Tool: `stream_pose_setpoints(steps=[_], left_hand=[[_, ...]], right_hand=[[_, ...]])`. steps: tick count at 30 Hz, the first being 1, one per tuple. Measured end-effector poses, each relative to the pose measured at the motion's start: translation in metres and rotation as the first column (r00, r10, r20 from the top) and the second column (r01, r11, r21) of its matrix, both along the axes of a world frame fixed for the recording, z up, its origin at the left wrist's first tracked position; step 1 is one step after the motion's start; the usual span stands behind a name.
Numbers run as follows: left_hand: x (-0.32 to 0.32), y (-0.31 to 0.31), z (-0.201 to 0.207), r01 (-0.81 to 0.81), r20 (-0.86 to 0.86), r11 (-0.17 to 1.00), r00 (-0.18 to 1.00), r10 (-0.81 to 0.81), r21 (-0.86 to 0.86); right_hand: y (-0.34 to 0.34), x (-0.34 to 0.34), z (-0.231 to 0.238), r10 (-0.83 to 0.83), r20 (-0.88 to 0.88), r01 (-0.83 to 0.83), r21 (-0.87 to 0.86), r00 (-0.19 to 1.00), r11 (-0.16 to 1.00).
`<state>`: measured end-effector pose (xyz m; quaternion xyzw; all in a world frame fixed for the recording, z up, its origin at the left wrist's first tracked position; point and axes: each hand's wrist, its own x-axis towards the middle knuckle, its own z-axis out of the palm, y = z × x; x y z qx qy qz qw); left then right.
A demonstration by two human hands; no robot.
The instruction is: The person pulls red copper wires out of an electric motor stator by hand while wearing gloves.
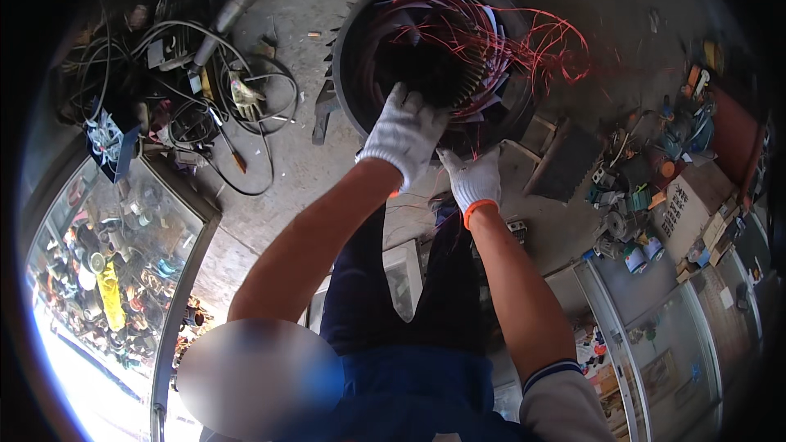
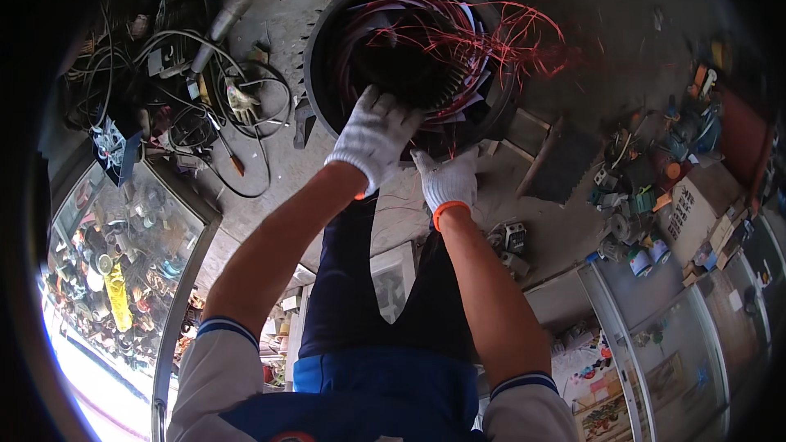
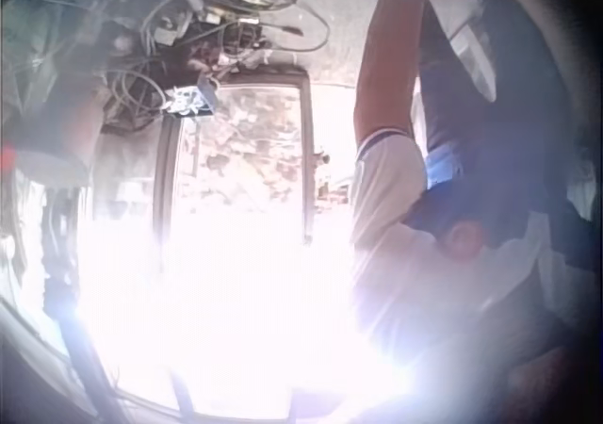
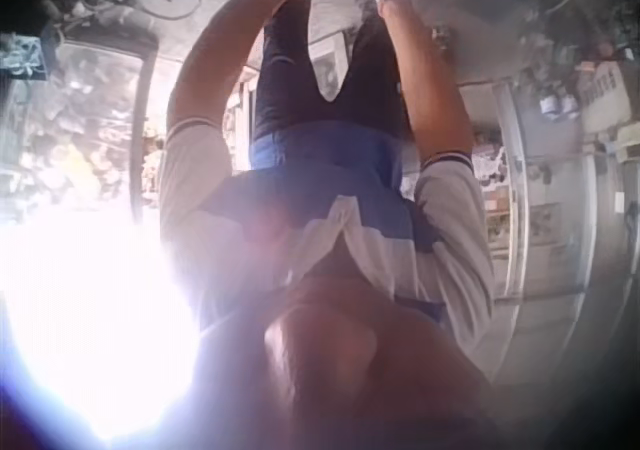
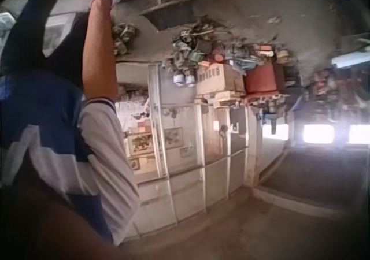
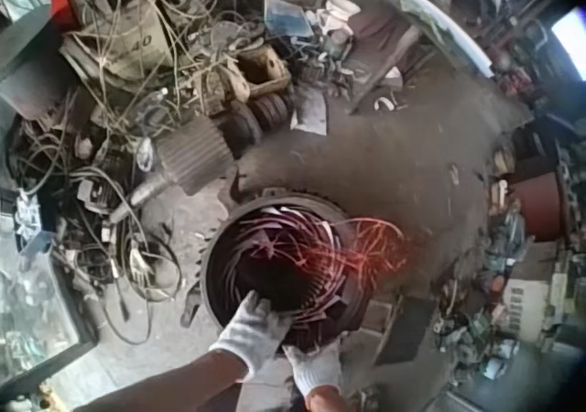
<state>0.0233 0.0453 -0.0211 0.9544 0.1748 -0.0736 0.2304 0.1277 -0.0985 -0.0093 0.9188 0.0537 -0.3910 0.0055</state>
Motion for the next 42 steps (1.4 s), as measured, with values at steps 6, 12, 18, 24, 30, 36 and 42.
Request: stream_pose_setpoints(steps=[6, 12, 18, 24, 30, 36, 42], left_hand=[[-0.035, 0.017, 0.005, 0.285, -0.370, 0.895, 0.835, -0.408, -0.342], [-0.159, 0.014, 0.049, 0.248, -0.628, 0.765, 0.450, -0.635, -0.595], [-0.343, 0.082, -0.007, 0.322, -0.830, 0.923, 0.440, -0.342, -0.209], [-0.274, 0.061, 0.001, -0.117, -0.668, 0.846, 0.673, -0.318, -0.521], [-0.147, -0.013, 0.088, -0.460, -0.462, 0.612, 0.871, 0.169, -0.643], [-0.115, -0.071, 0.122, -0.381, -0.054, 0.882, 0.923, 0.381, -0.278], [-0.100, -0.080, 0.167, -0.291, 0.269, 0.908, 0.940, 0.212, 0.301]], right_hand=[[0.024, 0.011, 0.004, 0.235, 0.216, -0.230, -0.048, 0.948, 0.972], [0.039, 0.027, -0.010, 0.606, 0.277, -0.601, -0.116, 0.745, 0.791], [0.082, 0.046, -0.074, 0.502, -0.182, -0.529, -0.418, 0.845, 0.739], [-0.019, 0.088, -0.194, 0.635, -0.222, -0.669, -0.145, 0.740, 0.729], [-0.040, 0.061, -0.136, -0.501, -0.549, 0.684, 0.193, 0.669, 0.703], [-0.091, 0.015, -0.046, 0.277, -0.194, -0.208, 0.316, 0.941, 0.926], [-0.144, -0.018, 0.050, 0.356, -0.086, -0.321, 0.279, 0.930, 0.905]])
